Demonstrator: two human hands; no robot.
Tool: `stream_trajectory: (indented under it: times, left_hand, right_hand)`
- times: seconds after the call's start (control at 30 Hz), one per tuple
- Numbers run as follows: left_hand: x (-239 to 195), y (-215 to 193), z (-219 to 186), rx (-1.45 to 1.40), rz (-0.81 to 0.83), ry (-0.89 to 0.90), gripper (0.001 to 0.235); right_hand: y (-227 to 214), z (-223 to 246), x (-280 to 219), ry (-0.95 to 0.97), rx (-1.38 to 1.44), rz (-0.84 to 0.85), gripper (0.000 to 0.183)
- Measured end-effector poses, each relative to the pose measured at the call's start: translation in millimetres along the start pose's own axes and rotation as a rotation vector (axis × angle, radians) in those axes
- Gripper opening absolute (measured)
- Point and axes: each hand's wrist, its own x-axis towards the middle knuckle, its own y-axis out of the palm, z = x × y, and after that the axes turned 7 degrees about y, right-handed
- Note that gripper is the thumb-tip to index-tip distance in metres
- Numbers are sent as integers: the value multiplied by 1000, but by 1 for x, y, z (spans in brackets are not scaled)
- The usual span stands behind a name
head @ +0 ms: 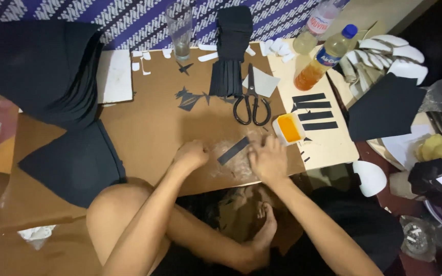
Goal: The person applies a yellow substance to a black foam piece and presses it onto a larger shoe-shaped foam component. They then use scissors to trim a small strip of black foam. The person handles the foam parts and tools on a cluttered work table.
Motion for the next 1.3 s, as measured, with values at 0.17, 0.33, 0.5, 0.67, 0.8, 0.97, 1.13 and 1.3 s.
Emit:
stream_trajectory:
  times: [0.17, 0.33, 0.5, 0.67, 0.8, 0.97, 1.13, 1.3]
  left_hand:
    - [0, -2, -4, 22, 5, 35, 32]
    - [-6, -15, -18, 62, 4, 19, 26]
    - [-22, -30, -28, 43, -19, 37, 39]
    - [-15, -21, -14, 43, -22, 64, 36]
    - [-22, -26, -20, 86, -14, 75, 38]
    - [-49, -41, -51, 101, 1, 79, 35]
    - [-37, -31, -42, -2, -18, 102, 35]
    - [-48, -35, -52, -13, -10, 123, 37]
  right_hand:
    - [-31, 30, -13, -12, -26, -27, 47]
    - [-51, 79, -57, -203, -16, 8, 65]
    - [-52, 81, -71, -217, 303, 78, 51]
    - [-49, 66, -67, -69, 290, 26, 43]
    - [-49, 79, -74, -54, 86, 6, 56]
    - [-56, 64, -70, -300, 218, 62, 42]
    - [-84, 29, -36, -26, 744, 193, 23]
    - [-84, 30, 0, 305, 732, 61, 36]
